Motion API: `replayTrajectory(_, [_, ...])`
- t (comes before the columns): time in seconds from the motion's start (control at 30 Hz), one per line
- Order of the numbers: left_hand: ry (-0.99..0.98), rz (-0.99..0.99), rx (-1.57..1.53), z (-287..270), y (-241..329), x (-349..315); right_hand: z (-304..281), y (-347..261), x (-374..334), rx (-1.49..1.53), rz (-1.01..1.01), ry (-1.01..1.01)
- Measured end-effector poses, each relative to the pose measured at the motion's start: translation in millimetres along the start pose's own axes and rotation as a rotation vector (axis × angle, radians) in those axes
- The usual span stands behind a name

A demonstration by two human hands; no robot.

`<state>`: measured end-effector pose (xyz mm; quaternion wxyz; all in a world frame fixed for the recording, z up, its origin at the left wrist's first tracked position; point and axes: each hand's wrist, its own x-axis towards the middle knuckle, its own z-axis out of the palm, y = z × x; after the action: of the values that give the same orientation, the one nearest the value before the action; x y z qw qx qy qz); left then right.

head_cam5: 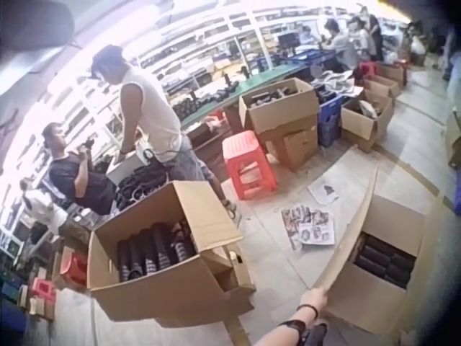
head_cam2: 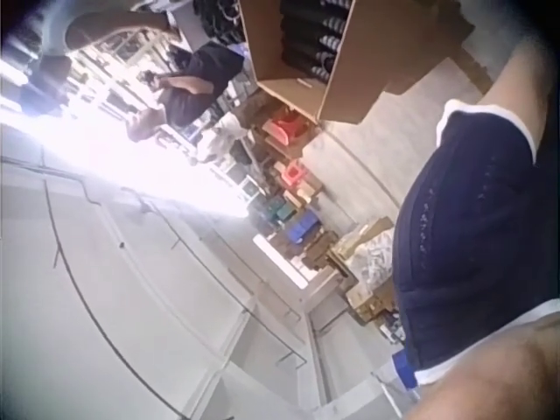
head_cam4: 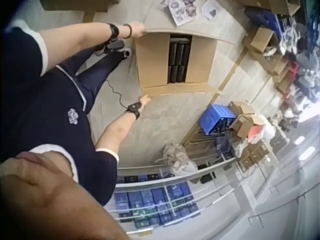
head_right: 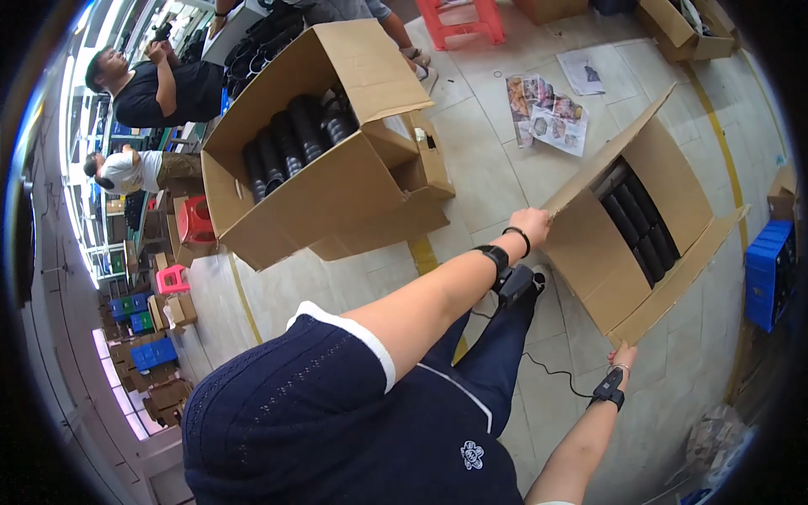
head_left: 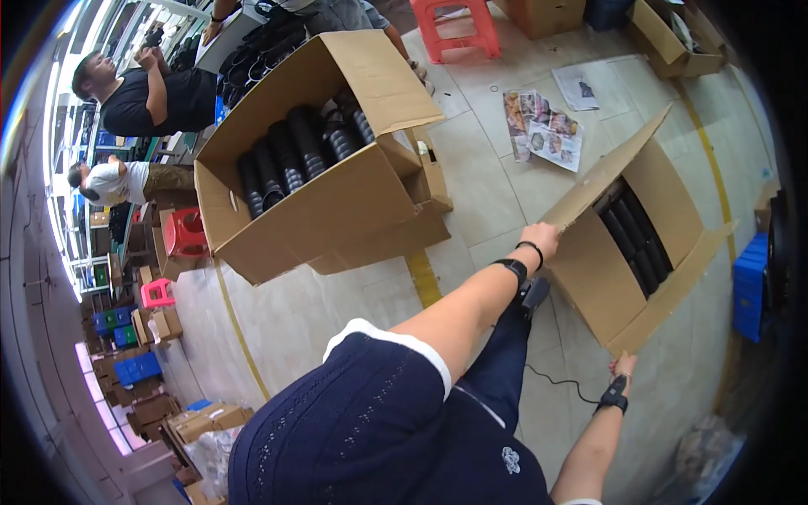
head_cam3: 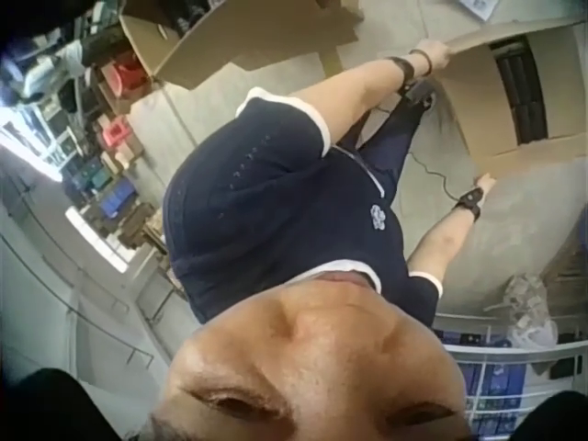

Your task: The person moves a box of black cylinders to a workbench, takes them out, and fits black caps onto each cylinder by hand. They then pack the assembled cylinders back into a cardboard box.

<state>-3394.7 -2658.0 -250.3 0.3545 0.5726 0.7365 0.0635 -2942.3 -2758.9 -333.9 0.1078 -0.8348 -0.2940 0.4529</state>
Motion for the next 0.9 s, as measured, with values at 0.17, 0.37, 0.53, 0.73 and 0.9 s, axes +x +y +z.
replayTrajectory(0.17, [-0.002, 0.031, 0.009, -10, -29, -38, 29, 37, -37, -0.006, -0.018, 0.062])
replayTrajectory(0.37, [-0.054, 0.038, 0.034, -8, -83, -92, 84, 83, -109, 0.083, -0.018, 0.154])
replayTrajectory(0.53, [-0.022, 0.057, -0.005, -1, -109, -130, 103, 124, -129, 0.019, -0.057, 0.167])
replayTrajectory(0.73, [-0.007, 0.067, 0.039, -6, -144, -165, 108, 147, -197, 0.093, 0.035, 0.071])
replayTrajectory(0.9, [-0.068, 0.104, 0.096, -12, -167, -206, 142, 188, -247, 0.091, 0.009, 0.154])
